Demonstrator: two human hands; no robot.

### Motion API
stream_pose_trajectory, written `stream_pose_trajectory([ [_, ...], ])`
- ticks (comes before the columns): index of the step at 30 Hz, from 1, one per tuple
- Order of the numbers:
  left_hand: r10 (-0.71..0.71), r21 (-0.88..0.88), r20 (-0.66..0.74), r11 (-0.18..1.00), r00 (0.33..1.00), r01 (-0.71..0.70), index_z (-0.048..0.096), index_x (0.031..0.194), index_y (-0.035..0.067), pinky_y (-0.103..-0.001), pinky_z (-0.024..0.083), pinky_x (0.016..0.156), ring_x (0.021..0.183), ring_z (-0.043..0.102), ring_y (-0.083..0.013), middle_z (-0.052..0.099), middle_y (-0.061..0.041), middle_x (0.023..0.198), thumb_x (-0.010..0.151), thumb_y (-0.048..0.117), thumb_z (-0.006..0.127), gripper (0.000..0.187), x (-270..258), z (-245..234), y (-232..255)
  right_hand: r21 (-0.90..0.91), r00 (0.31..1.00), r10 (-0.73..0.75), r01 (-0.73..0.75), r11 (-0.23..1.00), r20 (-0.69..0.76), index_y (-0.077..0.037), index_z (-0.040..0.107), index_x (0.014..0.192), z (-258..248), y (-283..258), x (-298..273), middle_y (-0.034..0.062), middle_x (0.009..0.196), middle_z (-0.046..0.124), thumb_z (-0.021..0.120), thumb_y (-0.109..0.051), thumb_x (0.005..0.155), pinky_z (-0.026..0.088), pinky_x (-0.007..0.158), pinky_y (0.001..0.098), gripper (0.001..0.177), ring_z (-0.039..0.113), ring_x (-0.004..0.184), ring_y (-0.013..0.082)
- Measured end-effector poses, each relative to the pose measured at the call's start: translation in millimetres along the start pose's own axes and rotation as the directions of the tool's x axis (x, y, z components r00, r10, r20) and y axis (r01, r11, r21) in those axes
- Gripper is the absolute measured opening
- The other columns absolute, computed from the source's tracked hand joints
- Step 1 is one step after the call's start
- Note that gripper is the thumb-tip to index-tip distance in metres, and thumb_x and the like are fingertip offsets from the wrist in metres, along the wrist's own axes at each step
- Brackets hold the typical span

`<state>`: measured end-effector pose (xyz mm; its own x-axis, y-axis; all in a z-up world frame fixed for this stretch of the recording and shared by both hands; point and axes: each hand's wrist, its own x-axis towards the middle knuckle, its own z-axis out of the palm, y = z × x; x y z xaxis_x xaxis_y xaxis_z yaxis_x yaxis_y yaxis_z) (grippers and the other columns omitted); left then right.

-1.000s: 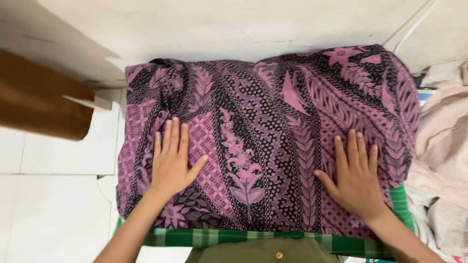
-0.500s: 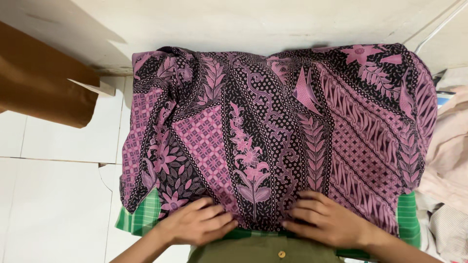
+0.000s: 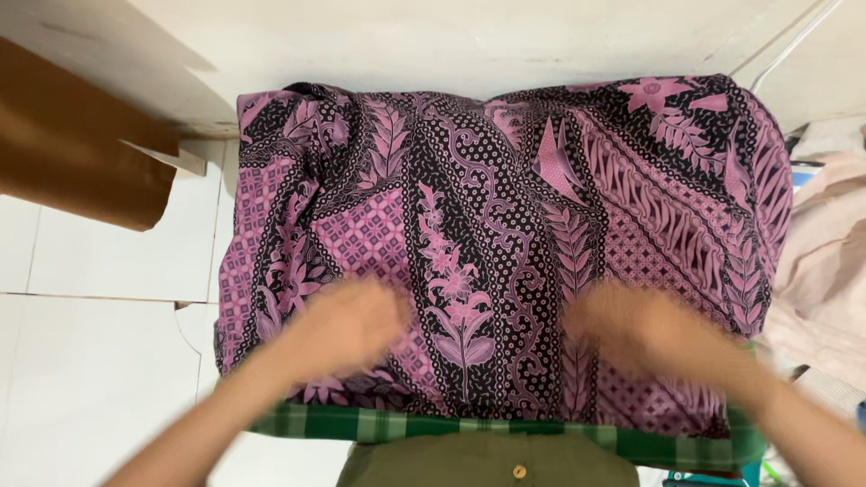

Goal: The person irons a purple patterned garment on a green checkered ironing board. They repeatedly smooth the fabric with their hands, move the iron across different sections, and flip the garment to iron the other side.

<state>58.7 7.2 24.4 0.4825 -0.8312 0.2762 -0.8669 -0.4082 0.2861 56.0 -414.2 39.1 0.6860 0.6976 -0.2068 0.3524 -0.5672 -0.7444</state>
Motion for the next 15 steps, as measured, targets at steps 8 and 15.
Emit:
stream_pose_trajectory([
  [8, -0.558, 0.513, -0.393, 0.527, 0.731, 0.678, 0.075, 0.094, 0.001, -0.059, 0.046, 0.087, 0.101, 0.06, -0.0409, 0.069, -0.019, 0.101, 0.091, 0.053, 0.072, 0.053, 45, -6, -215, -0.745, 0.78, -0.257, -0.36, 0.562, -0.571, -0.008, 0.075, 0.118, -133, 133, 107, 0.017, 0.108, 0.072, 0.075, -0.023, 0.088, 0.037, 0.097, 0.0642, 0.034, 0.064, 0.109, 0.038],
  [15, -0.679, 0.346, -0.394, 0.515, 0.62, 0.784, 0.073, 0.096, 0.004, -0.054, 0.044, 0.085, 0.101, 0.062, -0.0377, 0.07, -0.016, 0.103, 0.097, 0.024, 0.068, 0.02, 25, 2, -264, -0.495, 0.623, -0.14, -0.443, 0.748, -0.769, -0.008, 0.069, 0.101, -127, 231, 104, 0.0116, 0.105, 0.068, 0.068, -0.021, 0.102, 0.039, 0.106, 0.0522, 0.012, 0.062, 0.106, 0.035],
])
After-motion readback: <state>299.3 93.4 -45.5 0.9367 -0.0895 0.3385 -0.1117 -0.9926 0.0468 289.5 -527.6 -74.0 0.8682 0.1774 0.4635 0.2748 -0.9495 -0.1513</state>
